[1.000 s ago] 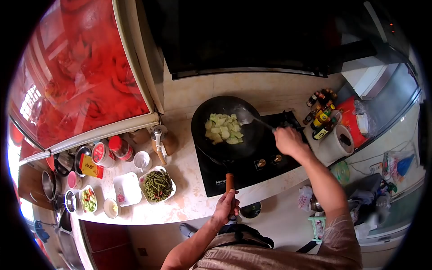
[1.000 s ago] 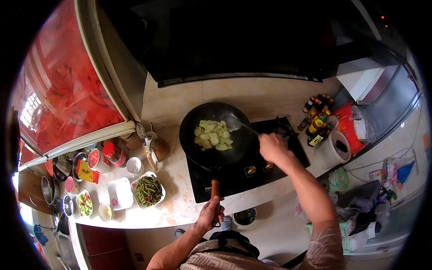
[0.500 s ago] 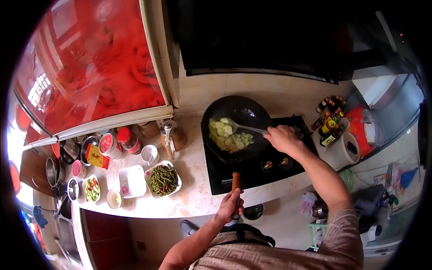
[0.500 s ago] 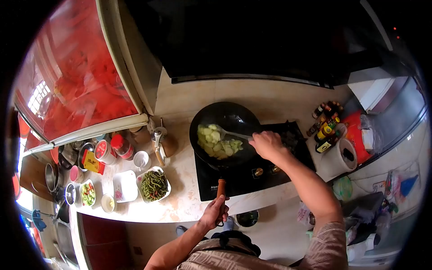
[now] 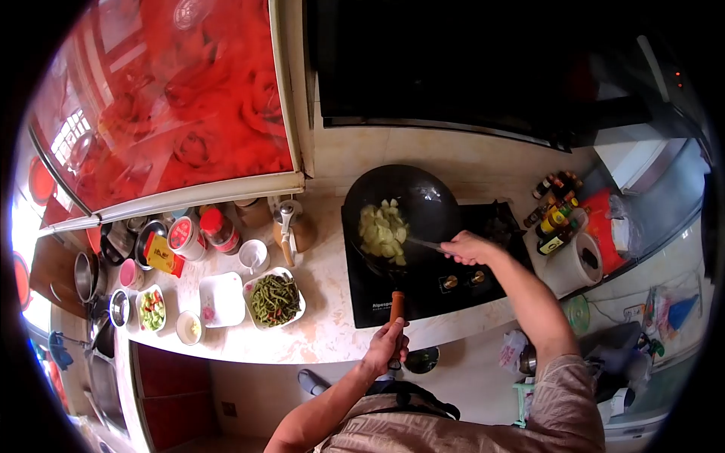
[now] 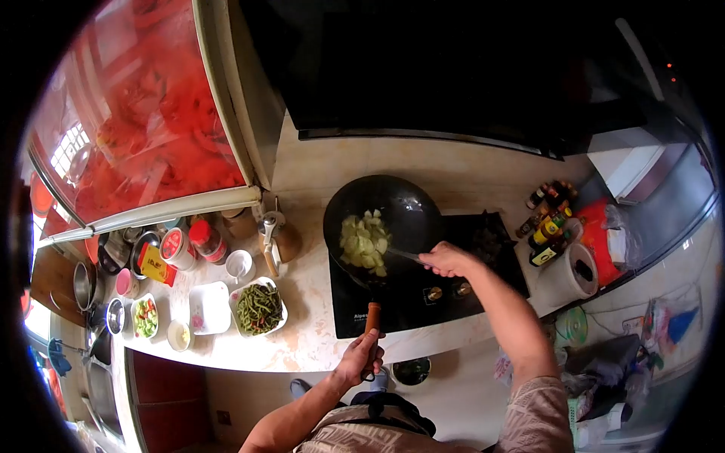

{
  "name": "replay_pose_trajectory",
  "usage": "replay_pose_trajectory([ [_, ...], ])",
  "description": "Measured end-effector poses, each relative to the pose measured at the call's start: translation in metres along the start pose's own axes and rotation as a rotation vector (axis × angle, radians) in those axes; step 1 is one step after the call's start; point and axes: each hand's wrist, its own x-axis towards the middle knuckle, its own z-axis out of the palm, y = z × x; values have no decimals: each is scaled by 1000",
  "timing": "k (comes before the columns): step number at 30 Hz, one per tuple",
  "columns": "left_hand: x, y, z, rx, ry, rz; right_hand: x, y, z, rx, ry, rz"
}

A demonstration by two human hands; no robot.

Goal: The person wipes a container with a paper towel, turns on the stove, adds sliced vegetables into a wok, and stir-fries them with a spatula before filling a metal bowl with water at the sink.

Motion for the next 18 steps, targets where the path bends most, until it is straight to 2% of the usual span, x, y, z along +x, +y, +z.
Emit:
replay_pose_trajectory([
  [4,-3,3,0,12,2,-2,3,-5,20,156,169,-110],
  [5,-4,4,2,14,8,-3,4,-6,15,91,214,-112],
  [8,-1,0,0,5,9,8,-6,-13,14,-435,601,-478],
  [9,-1,0,0,4,5,13,-24,-21,16,-488,603,-382],
  [12,0,0,-1,-18,12,13,-70,-35,34,-823,725,-427],
  [13,-1,1,0,-19,21,7,-77,-32,37,-875,755,-452],
  [18,-4,4,1,-9,17,-1,-90,-27,-5,-965,680,-245],
])
